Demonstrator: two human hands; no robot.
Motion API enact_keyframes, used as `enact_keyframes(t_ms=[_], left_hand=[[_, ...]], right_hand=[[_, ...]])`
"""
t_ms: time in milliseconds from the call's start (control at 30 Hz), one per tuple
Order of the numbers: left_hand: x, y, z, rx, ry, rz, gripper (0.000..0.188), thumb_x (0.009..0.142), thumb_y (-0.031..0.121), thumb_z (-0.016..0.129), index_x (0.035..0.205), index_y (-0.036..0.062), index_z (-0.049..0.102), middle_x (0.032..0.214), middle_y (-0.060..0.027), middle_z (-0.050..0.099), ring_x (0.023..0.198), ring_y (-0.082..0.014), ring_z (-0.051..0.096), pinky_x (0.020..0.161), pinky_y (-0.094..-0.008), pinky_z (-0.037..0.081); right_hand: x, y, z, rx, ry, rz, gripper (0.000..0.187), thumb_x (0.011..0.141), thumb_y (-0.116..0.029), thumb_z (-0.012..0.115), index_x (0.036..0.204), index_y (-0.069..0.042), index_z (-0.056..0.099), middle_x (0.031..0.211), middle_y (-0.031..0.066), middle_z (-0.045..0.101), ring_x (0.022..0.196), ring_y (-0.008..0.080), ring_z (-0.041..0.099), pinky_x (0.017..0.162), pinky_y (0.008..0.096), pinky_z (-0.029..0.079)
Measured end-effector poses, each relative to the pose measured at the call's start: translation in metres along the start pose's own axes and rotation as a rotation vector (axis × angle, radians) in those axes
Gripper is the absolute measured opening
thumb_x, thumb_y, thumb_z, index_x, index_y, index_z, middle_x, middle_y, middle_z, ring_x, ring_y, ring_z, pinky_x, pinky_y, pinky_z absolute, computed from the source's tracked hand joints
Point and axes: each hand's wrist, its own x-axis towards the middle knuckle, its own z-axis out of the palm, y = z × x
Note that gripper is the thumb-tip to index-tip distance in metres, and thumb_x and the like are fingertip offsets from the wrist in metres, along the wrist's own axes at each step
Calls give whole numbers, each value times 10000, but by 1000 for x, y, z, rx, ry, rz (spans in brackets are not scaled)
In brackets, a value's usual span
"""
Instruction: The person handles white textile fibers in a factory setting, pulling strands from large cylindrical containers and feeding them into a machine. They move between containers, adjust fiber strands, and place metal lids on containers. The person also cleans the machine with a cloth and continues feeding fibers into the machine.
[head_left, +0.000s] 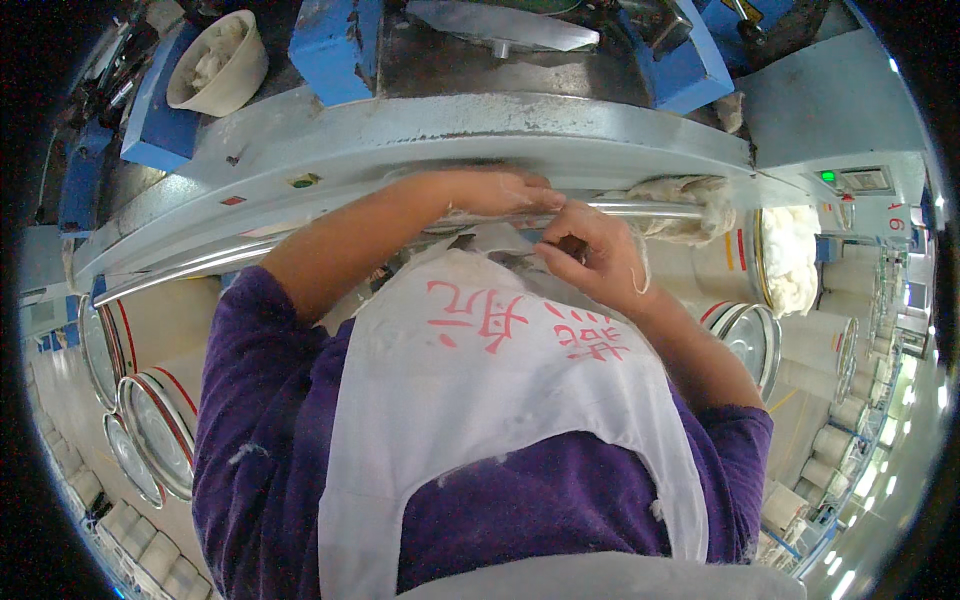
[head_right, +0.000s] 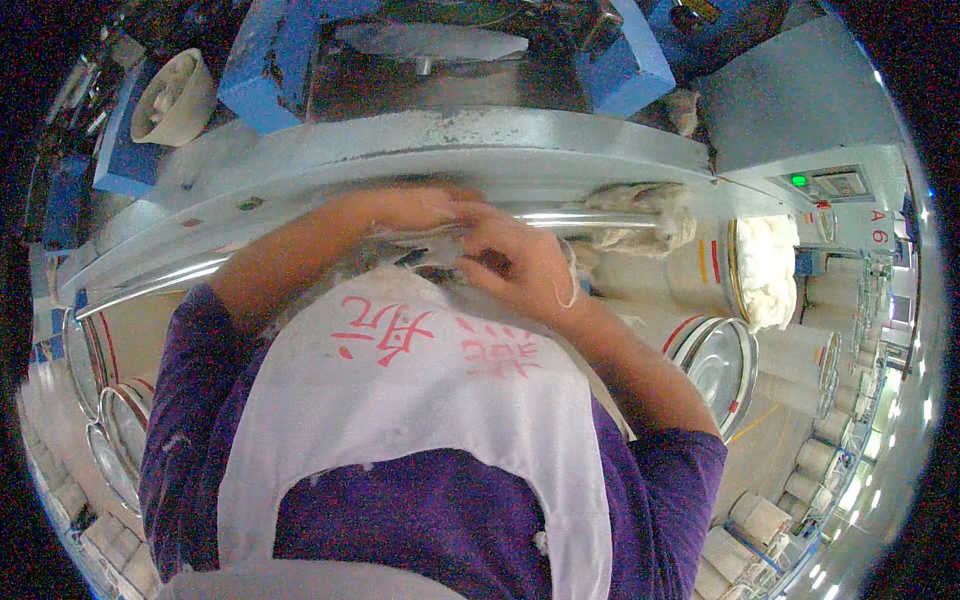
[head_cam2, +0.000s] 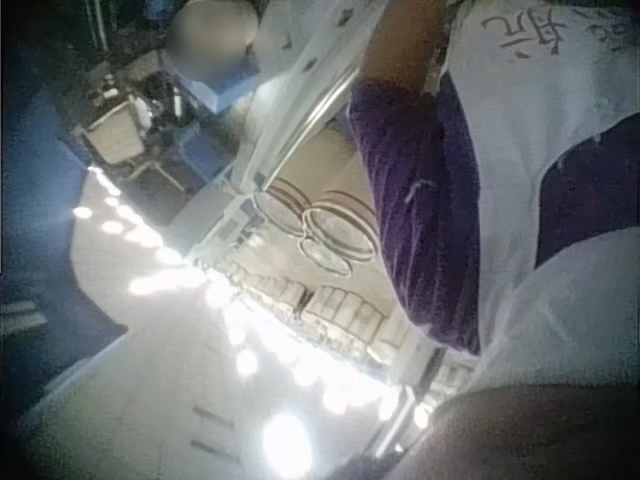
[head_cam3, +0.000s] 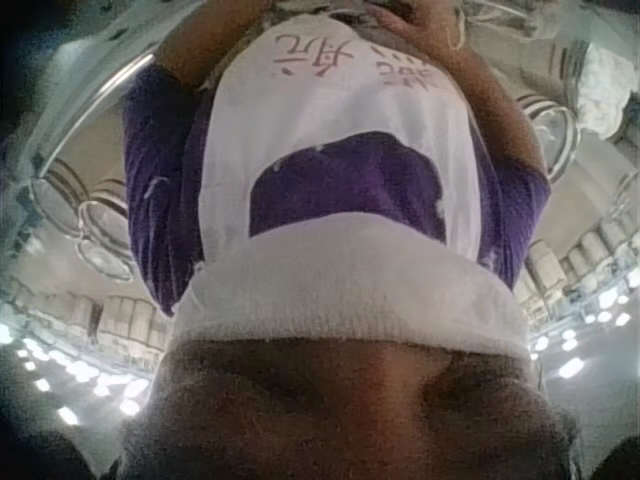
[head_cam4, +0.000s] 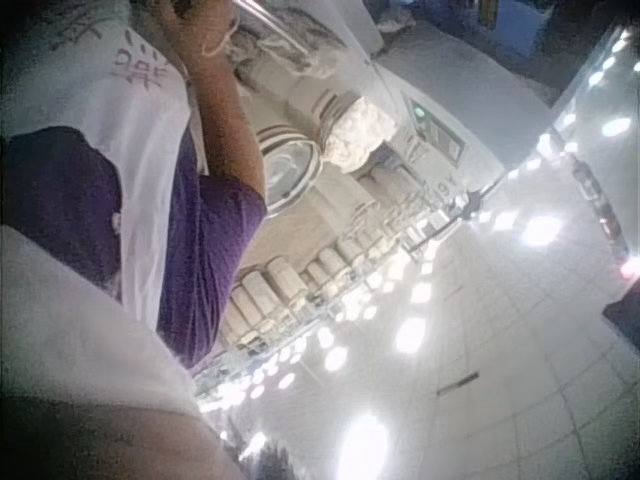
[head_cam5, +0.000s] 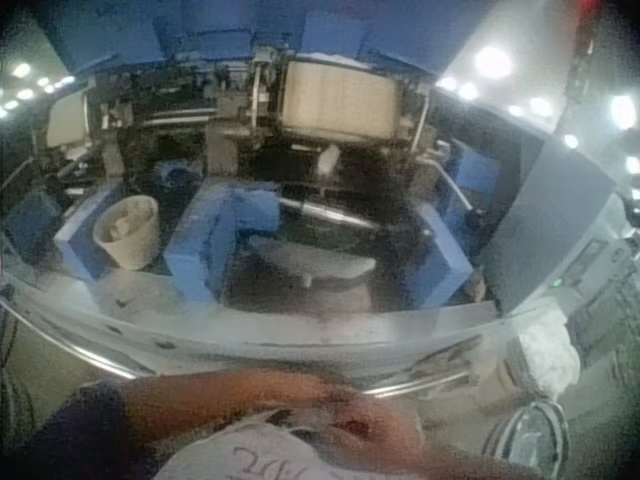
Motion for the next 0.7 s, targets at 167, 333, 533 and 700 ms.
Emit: enact_keyframes(t_ms=[167, 333, 533, 700], left_hand=[[-2, 1, 0, -53, -13, -54, 715, 947, 655, 433, 1255, 26, 577, 1135, -145, 629, 1059, -248, 571, 974, -370, 409], [0, -3, -2, 21, -39, -20, 714, 942, 669, 428, 1232, 36, 585, 1065, -126, 633, 1022, -243, 567, 947, -387, 415], [1, -4, 1, -24, -39, -44, 701, 948, 659, 417, 1232, 39, 583, 1060, -126, 632, 1034, -256, 554, 952, -394, 403], [2, 3, 2, -19, -25, -171, 668, 967, 605, 414, 1282, 34, 557, 1167, -160, 624, 1109, -298, 549, 1006, -395, 389]], right_hand=[[-3, 3, -7, 386, 24, 265, 149, 825, -123, 726, 901, -31, 637, 910, 97, 682, 692, 127, 608, 584, 282, 467], [4, -2, -13, 62, -105, 11, 84, 866, -93, 697, 898, -29, 653, 801, 29, 642, 697, 82, 587, 575, 264, 466], [4, -7, -15, 371, 21, 221, 68, 913, -96, 654, 907, -29, 652, 780, 3, 627, 641, 75, 568, 563, 249, 482], [14, 1, -29, 646, 129, 289, 51, 950, -90, 585, 923, -47, 577, 745, 50, 617, 562, 104, 579, 510, 240, 467]])
